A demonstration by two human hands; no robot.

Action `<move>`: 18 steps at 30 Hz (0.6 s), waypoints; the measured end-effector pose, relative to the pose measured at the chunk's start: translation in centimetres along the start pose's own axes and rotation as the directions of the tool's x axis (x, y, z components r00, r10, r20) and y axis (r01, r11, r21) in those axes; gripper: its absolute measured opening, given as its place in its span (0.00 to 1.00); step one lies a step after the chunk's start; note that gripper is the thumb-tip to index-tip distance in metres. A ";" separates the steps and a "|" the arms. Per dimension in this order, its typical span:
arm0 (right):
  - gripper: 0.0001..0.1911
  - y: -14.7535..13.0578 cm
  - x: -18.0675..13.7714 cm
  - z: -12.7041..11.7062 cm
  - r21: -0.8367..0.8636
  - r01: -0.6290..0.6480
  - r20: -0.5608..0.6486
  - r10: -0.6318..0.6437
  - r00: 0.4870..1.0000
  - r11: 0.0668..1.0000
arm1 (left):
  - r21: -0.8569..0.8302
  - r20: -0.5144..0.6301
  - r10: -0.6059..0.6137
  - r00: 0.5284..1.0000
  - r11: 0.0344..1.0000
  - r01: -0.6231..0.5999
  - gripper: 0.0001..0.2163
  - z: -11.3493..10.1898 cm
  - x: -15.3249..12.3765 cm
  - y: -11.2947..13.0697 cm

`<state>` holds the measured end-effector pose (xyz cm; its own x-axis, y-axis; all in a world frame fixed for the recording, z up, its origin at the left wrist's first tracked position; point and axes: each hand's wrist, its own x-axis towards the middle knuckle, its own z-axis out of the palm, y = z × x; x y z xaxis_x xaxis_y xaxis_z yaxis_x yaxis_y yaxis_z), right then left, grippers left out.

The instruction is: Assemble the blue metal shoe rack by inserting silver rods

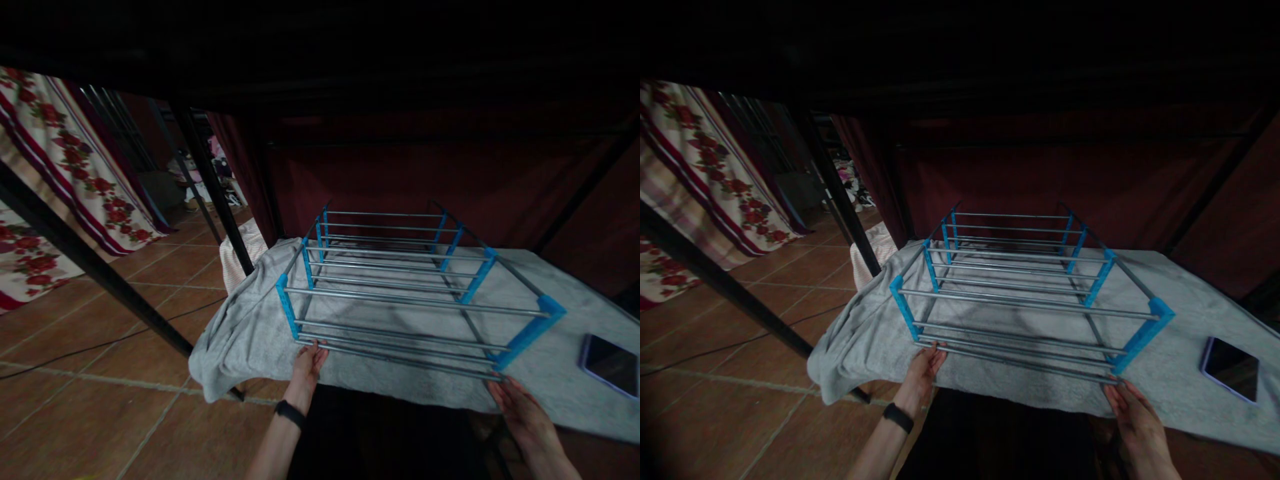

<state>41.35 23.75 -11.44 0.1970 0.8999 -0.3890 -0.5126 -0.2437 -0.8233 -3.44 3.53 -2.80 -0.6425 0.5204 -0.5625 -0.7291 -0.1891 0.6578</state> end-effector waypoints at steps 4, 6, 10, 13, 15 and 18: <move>0.13 0.1 -0.2 0.2 -0.005 0.009 -0.012 -0.009 1.000 1.000 | 0.010 0.000 -0.027 1.000 1.000 0.027 0.06 -0.1 0.4 0.3; 0.13 0.1 -0.2 0.2 -0.008 0.015 -0.004 -0.015 1.000 1.000 | 0.022 0.007 -0.041 0.999 0.999 0.040 0.06 -0.1 0.6 0.3; 0.12 0.1 -0.2 0.2 -0.032 0.024 0.007 -0.024 1.000 0.999 | 0.043 0.016 -0.055 0.998 0.998 0.054 0.06 -0.2 0.8 0.4; 0.12 0.0 -0.4 0.3 -0.062 0.038 0.026 -0.037 0.999 0.997 | 0.058 0.020 -0.062 0.998 0.996 0.061 0.07 -0.3 1.0 0.4; 0.12 -0.2 -0.6 0.5 -0.085 0.038 0.029 -0.035 0.999 0.996 | 0.068 0.020 -0.066 0.998 0.996 0.065 0.07 -0.3 1.2 0.4; 0.12 -0.4 -1.0 0.7 -0.109 0.033 0.035 -0.029 0.999 0.994 | 0.086 0.018 -0.077 0.997 0.993 0.075 0.05 -0.3 1.5 0.3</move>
<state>40.77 23.22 -10.38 0.1826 0.9187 -0.3501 -0.4117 -0.2519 -0.8758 -4.69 3.98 -3.64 -0.5797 0.5488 -0.6023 -0.7525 -0.0770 0.6541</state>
